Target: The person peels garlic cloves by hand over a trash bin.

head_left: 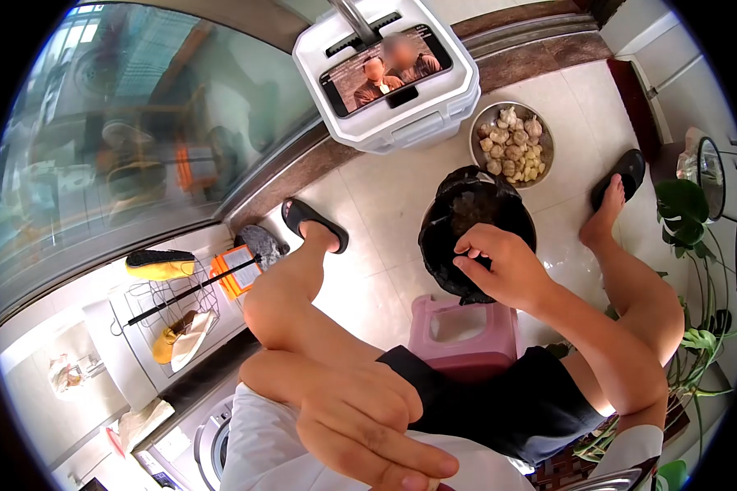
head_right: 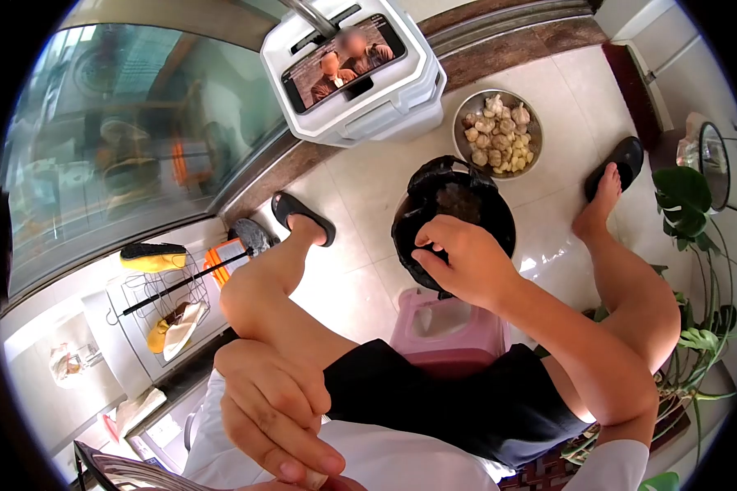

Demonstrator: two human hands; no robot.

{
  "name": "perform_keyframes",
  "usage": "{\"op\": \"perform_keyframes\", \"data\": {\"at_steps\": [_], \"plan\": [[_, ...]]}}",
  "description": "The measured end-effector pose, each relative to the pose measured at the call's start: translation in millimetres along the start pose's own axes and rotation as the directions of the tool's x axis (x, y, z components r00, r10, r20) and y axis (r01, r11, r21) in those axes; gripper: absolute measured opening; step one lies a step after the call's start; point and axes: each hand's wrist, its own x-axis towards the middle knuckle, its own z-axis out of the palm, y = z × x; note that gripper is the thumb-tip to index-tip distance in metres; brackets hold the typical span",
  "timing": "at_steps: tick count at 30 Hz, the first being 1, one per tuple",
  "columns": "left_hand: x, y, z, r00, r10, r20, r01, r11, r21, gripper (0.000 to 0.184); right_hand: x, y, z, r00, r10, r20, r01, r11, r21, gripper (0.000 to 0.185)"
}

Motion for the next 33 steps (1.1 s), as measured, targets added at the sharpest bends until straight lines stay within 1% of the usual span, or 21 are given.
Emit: {"op": "perform_keyframes", "data": {"at_steps": [4, 7, 8, 10, 11, 12, 13, 14, 15, 16, 17, 18, 19, 20, 22, 24, 26, 28, 29, 30, 33], "plan": [[-3, 3, -4, 0.998, -0.060, 0.018, 0.061, 0.997, -0.049, 0.016, 2, 0, 1, 1.000, -0.022, 0.013, 0.022, 1.000, -0.006, 0.012], [-5, -4, -9, 0.994, 0.075, 0.078, -0.076, 0.997, 0.013, 0.017, 2, -4, 1, 1.000, -0.015, 0.001, 0.015, 1.000, -0.012, 0.014], [-1, -2, -7, 0.999, -0.039, 0.004, 0.039, 0.995, -0.095, 0.018, 1, -5, 1, 1.000, -0.009, -0.011, 0.009, 1.000, -0.007, 0.015], [-3, -2, -8, 0.987, -0.152, -0.055, 0.137, 0.968, -0.210, 0.020, 3, -6, -2, 0.999, -0.043, -0.028, 0.042, 0.999, -0.017, 0.015], [-14, -2, -9, 0.962, -0.274, -0.001, 0.257, 0.902, 0.347, 0.022, 4, -10, -4, 0.999, -0.032, -0.028, 0.033, 0.999, 0.030, 0.015], [-19, -9, -8, 0.937, -0.337, -0.093, 0.327, 0.751, 0.573, 0.023, 5, -12, -6, 0.999, -0.024, -0.028, 0.026, 0.997, 0.077, 0.015], [-24, -17, -8, 0.899, -0.397, -0.184, 0.390, 0.539, 0.747, 0.024, 5, -8, -5, 0.999, -0.025, -0.020, 0.027, 0.997, 0.074, 0.015], [-22, -36, -9, 0.859, -0.387, -0.334, 0.505, 0.535, 0.677, 0.023, 6, 0, -3, 0.999, 0.034, -0.027, -0.025, 0.959, 0.281, 0.016], [-26, -51, -13, 0.859, -0.385, -0.338, 0.506, 0.530, 0.681, 0.023, 6, 4, -3, 0.995, 0.095, -0.020, -0.074, 0.876, 0.476, 0.017], [-32, -64, -18, 0.860, -0.380, -0.341, 0.504, 0.524, 0.687, 0.022, 8, 2, -5, 0.996, 0.088, -0.017, -0.070, 0.880, 0.470, 0.017], [-40, -73, -19, 0.858, -0.377, -0.349, 0.508, 0.523, 0.684, 0.022, 7, -1, -6, 0.993, 0.112, -0.036, -0.074, 0.834, 0.546, 0.018], [-47, -82, -21, 0.820, -0.403, -0.406, 0.569, 0.511, 0.644, 0.022, 9, -3, -8, 0.990, 0.131, -0.059, -0.067, 0.784, 0.617, 0.019], [-53, -89, -23, 0.779, -0.428, -0.459, 0.627, 0.498, 0.599, 0.023, 9, -1, -9, 0.994, 0.065, -0.085, -0.007, 0.833, 0.553, 0.015], [-60, -92, -23, 0.779, -0.424, -0.462, 0.627, 0.502, 0.596, 0.023, 7, 1, -7, 0.994, 0.066, -0.082, -0.011, 0.836, 0.548, 0.015], [-69, -98, -24, 0.650, -0.554, -0.520, 0.760, 0.461, 0.458, 0.022, 5, 3, -5, 0.993, -0.038, -0.111, 0.076, 0.931, 0.357, 0.012], [-74, -100, -24, 0.648, -0.564, -0.512, 0.761, 0.461, 0.457, 0.022, 4, 2, -4, 0.993, -0.044, -0.106, 0.077, 0.938, 0.338, 0.010], [-76, -102, -22, 0.541, -0.640, -0.545, 0.841, 0.411, 0.353, 0.019, 4, 7, -1, 0.987, -0.033, -0.155, 0.075, 0.957, 0.279, 0.009], [-81, -108, -25, 0.527, -0.652, -0.545, 0.850, 0.398, 0.345, 0.019, 4, 12, 0, 0.984, -0.022, -0.175, 0.069, 0.961, 0.267, 0.008], [-85, -111, -25, 0.536, -0.636, -0.555, 0.843, 0.426, 0.327, 0.019, 3, 15, 0, 0.981, -0.013, -0.195, 0.064, 0.964, 0.258, 0.008], [-87, -114, -26, 0.546, -0.618, -0.566, 0.835, 0.455, 0.310, 0.018, 3, 18, 0, 0.981, -0.007, -0.192, 0.057, 0.965, 0.257, 0.008], [-90, -121, -30, 0.525, -0.651, -0.549, 0.849, 0.447, 0.282, 0.021, 2, 24, -3, 0.987, 0.011, -0.161, 0.030, 0.969, 0.247, 0.008]]}}
